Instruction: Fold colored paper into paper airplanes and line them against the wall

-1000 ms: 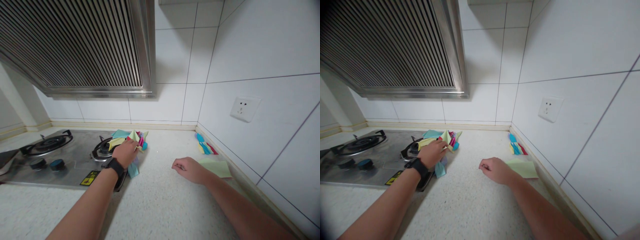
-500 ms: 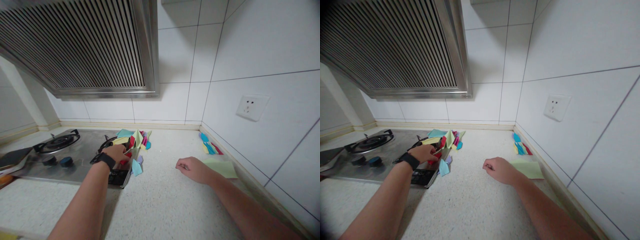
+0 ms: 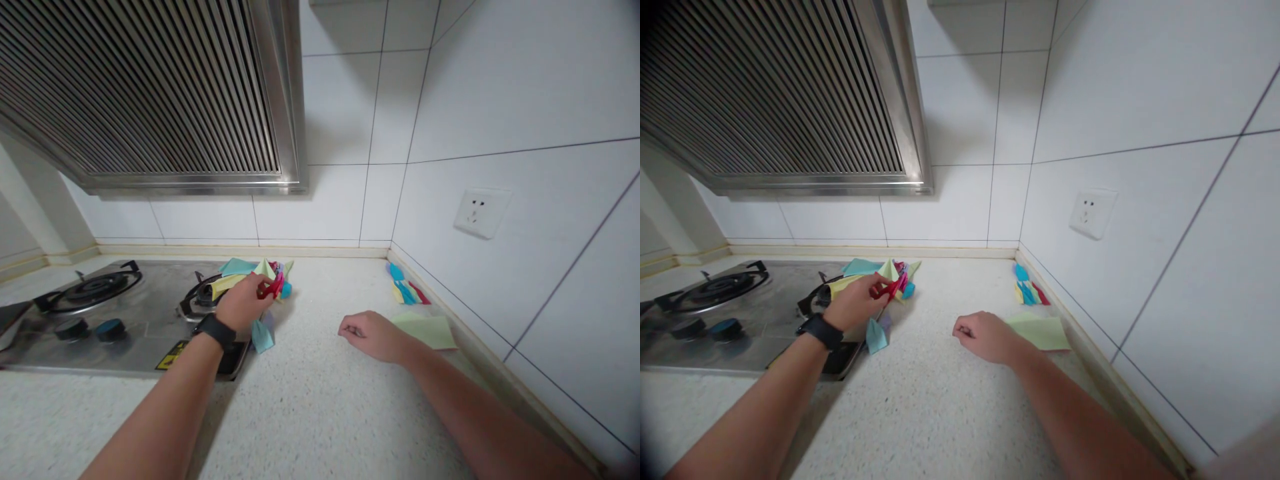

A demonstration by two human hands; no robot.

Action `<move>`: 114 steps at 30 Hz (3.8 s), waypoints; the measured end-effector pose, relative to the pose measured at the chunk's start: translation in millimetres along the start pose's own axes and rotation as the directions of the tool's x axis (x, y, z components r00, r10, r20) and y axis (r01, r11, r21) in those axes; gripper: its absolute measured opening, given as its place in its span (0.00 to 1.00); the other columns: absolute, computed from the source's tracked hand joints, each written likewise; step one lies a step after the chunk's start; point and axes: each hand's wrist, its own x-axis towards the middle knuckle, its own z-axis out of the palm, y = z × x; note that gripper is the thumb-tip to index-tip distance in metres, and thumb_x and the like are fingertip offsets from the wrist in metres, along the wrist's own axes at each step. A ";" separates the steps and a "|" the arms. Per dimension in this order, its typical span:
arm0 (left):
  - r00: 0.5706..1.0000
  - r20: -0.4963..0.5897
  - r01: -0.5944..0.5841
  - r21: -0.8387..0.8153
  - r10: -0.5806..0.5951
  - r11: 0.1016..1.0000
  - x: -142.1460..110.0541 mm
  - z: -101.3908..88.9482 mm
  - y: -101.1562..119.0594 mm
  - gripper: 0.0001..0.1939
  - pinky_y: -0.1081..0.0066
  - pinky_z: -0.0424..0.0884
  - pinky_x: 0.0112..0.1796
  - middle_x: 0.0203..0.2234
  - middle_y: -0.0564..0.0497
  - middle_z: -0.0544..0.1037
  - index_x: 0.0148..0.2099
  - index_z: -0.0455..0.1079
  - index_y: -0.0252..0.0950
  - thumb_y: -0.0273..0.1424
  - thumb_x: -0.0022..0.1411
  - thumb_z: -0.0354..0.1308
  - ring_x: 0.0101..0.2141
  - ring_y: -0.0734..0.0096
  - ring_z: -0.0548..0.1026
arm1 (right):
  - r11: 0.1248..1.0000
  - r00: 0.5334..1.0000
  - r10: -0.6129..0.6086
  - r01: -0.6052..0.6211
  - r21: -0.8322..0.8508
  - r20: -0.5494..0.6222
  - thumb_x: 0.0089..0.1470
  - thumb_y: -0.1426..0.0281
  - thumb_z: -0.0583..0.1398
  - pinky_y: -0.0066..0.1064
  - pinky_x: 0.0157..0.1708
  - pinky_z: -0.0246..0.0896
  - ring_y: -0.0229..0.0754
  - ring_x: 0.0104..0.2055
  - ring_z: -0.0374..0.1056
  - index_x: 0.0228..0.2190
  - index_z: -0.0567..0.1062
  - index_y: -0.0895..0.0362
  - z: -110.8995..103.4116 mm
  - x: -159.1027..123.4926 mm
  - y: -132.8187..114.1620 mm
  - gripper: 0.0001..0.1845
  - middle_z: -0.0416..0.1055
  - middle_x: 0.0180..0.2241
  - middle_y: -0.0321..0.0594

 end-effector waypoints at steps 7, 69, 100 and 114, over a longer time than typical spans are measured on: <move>0.995 -0.075 -0.093 -0.641 0.059 0.762 -23.4 57.2 75.7 0.18 0.76 0.64 0.25 0.31 0.50 0.72 0.49 0.68 0.36 0.36 0.57 0.58 0.33 0.69 0.70 | 0.920 0.995 0.060 -0.022 0.392 -0.085 0.56 0.63 0.57 0.25 0.25 0.52 0.33 0.25 0.59 0.43 0.71 0.55 8.1 4.1 -14.9 0.14 0.68 0.28 0.35; 0.930 0.296 0.191 -0.897 0.218 0.399 -31.1 89.3 81.3 0.14 0.75 0.60 0.27 0.26 0.51 0.73 0.37 0.74 0.31 0.39 0.57 0.60 0.25 0.76 0.65 | 0.689 0.990 0.083 0.027 0.725 -0.116 0.54 0.64 0.60 0.40 0.48 0.65 0.43 0.43 0.70 0.52 0.70 0.54 6.6 7.8 -18.5 0.23 0.73 0.45 0.43; 0.890 0.383 0.310 -0.906 0.249 0.287 -28.5 85.8 88.0 0.21 0.77 0.62 0.25 0.33 0.43 0.78 0.42 0.72 0.30 0.44 0.58 0.59 0.28 0.71 0.75 | 0.683 0.997 0.001 0.053 0.728 -0.073 0.56 0.66 0.58 0.38 0.44 0.63 0.42 0.42 0.68 0.54 0.69 0.51 3.7 0.5 -23.9 0.23 0.71 0.47 0.43; 0.906 0.347 0.262 -0.909 0.242 0.324 -28.2 91.0 83.8 0.19 0.77 0.60 0.23 0.21 0.49 0.75 0.36 0.73 0.29 0.44 0.59 0.58 0.21 0.76 0.70 | 0.692 0.999 -0.043 0.054 0.720 -0.033 0.55 0.65 0.60 0.34 0.40 0.61 0.38 0.36 0.66 0.55 0.67 0.49 -0.2 -1.1 -29.8 0.25 0.71 0.42 0.41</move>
